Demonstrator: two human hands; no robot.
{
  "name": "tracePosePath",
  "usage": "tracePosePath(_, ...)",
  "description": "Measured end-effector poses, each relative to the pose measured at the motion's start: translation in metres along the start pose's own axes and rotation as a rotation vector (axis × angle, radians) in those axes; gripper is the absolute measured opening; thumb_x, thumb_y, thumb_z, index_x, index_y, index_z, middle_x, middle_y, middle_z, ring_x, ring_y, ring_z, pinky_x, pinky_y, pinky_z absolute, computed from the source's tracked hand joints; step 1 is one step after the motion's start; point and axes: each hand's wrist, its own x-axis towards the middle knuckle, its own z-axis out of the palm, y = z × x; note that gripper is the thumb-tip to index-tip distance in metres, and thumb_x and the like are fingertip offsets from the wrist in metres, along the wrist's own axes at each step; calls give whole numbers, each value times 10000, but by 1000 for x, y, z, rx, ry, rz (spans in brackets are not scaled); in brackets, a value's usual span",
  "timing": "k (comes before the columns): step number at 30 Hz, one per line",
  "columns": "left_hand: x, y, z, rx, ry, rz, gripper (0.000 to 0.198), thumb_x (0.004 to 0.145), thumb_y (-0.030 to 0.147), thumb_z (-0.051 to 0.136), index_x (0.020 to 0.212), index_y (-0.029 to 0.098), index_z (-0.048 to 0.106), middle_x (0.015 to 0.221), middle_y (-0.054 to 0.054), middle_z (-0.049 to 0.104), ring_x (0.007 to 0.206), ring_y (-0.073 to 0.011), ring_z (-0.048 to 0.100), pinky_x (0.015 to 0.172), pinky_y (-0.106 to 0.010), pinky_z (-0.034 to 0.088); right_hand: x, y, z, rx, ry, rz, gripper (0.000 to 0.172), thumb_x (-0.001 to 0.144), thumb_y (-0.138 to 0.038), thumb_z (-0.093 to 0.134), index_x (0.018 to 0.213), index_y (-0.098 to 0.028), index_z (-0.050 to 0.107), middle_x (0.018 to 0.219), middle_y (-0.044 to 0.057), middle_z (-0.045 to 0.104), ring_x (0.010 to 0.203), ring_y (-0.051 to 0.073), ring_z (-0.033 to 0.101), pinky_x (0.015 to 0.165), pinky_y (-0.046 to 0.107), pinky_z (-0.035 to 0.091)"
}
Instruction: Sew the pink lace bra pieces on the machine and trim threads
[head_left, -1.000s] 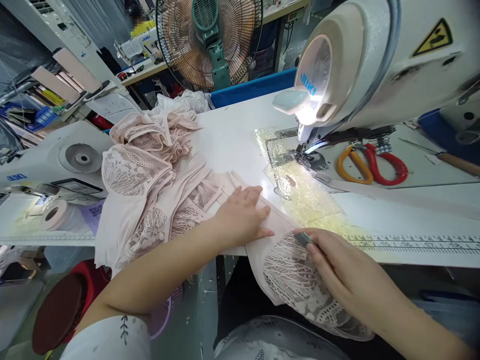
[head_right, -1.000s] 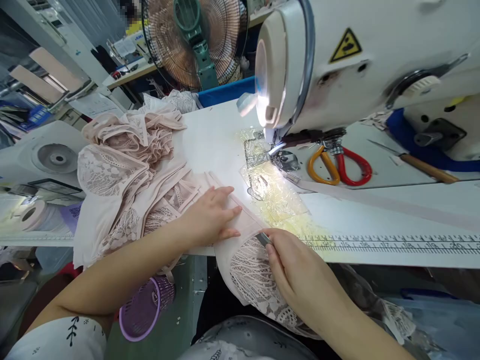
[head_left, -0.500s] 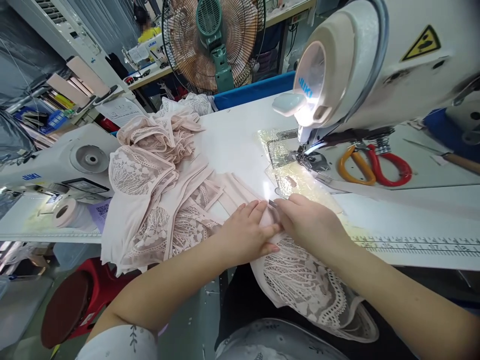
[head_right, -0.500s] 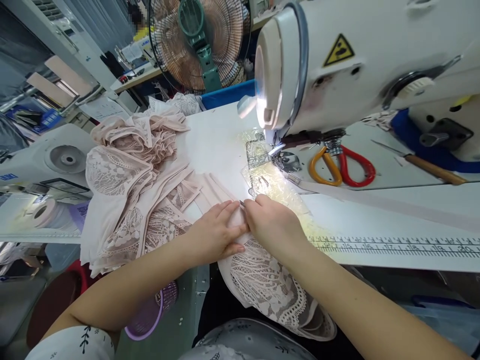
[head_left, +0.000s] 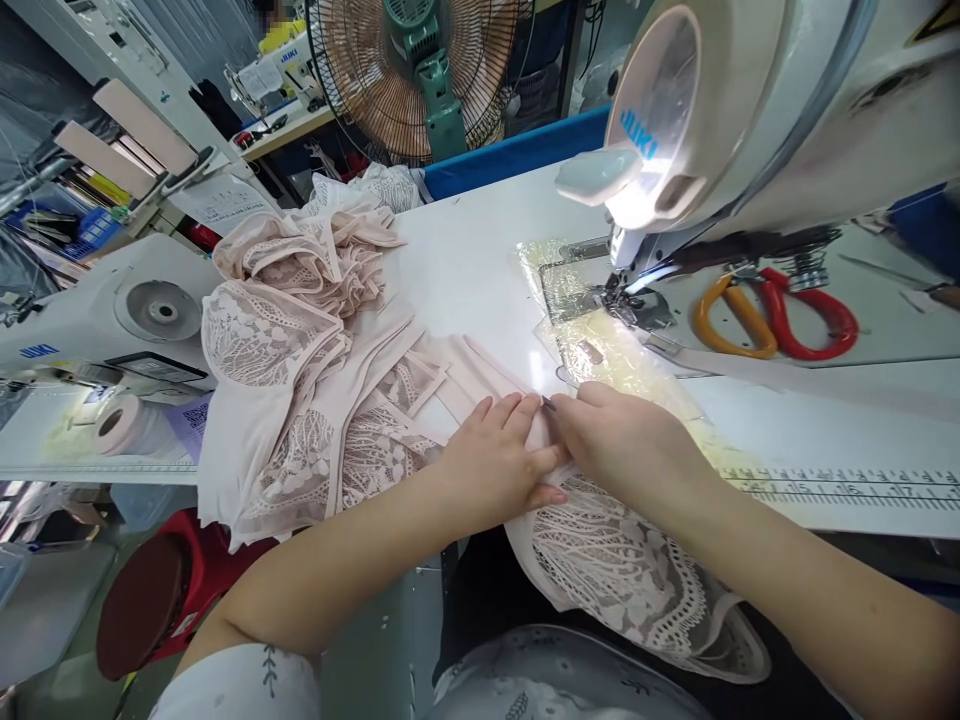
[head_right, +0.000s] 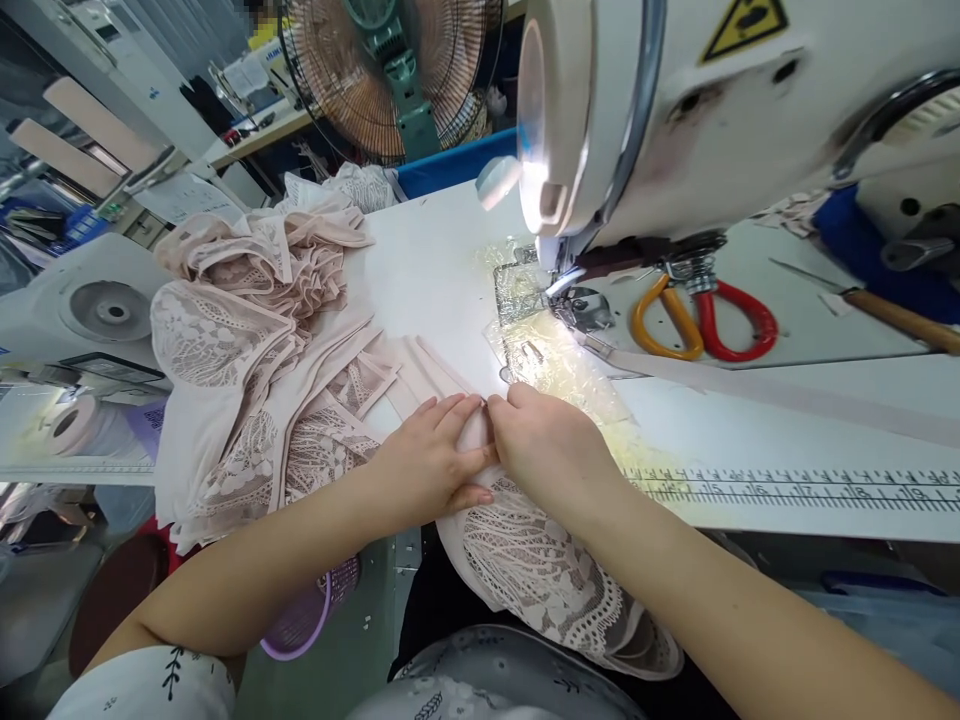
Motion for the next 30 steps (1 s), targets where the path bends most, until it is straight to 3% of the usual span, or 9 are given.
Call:
tracePosePath(6, 1, 1, -3, 12, -1, -12, 604, 923, 553, 455, 1457, 283, 369, 1514, -223, 298, 1397, -388, 293, 1101, -539, 293, -22, 8, -12, -77, -97, -18, 174, 650, 5, 457, 644, -141, 551, 569, -39, 278, 440, 86, 123, 434, 255, 94)
tracePosePath(10, 1, 1, -2, 25, 10, -11, 601, 914, 564, 466, 1452, 313, 372, 1510, -187, 329, 1393, -372, 308, 1102, -529, 288, -34, 17, -13, -67, -36, -45, 201, 663, -12, 428, 649, -139, 583, 566, -30, 279, 439, 94, 133, 439, 267, 73)
tracePosePath(13, 1, 1, -1, 27, 22, -10, 600, 916, 569, 457, 1453, 316, 370, 1504, -181, 341, 1389, -369, 315, 1100, -523, 292, -30, 17, -11, -38, 43, -8, 209, 731, -78, 413, 681, -148, 604, 573, -26, 277, 433, 97, 180, 433, 254, 77)
tracePosePath(17, 1, 1, -1, 20, 18, -6, 605, 921, 561, 453, 1459, 298, 361, 1505, -205, 326, 1394, -376, 303, 1097, -542, 292, -12, 7, -8, 13, 38, 32, 167, 734, -137, 423, 635, -160, 554, 577, -25, 266, 450, 100, 212, 438, 241, 113)
tracePosePath(24, 1, 1, -4, 5, -32, 1, 594, 940, 543, 424, 1464, 270, 353, 1525, -231, 268, 1416, -383, 250, 1113, -569, 260, 7, -4, -12, 19, -144, 66, 73, 723, -102, 508, 680, -152, 538, 633, -10, 352, 483, 95, 237, 457, 235, 160)
tracePosePath(30, 1, 1, -4, 1, -29, -15, 601, 930, 557, 428, 1467, 297, 349, 1520, -225, 284, 1408, -393, 267, 1104, -568, 274, -20, 7, -24, -59, -290, 122, 195, 707, -6, 492, 735, -143, 627, 615, -12, 368, 454, 86, 223, 444, 255, 108)
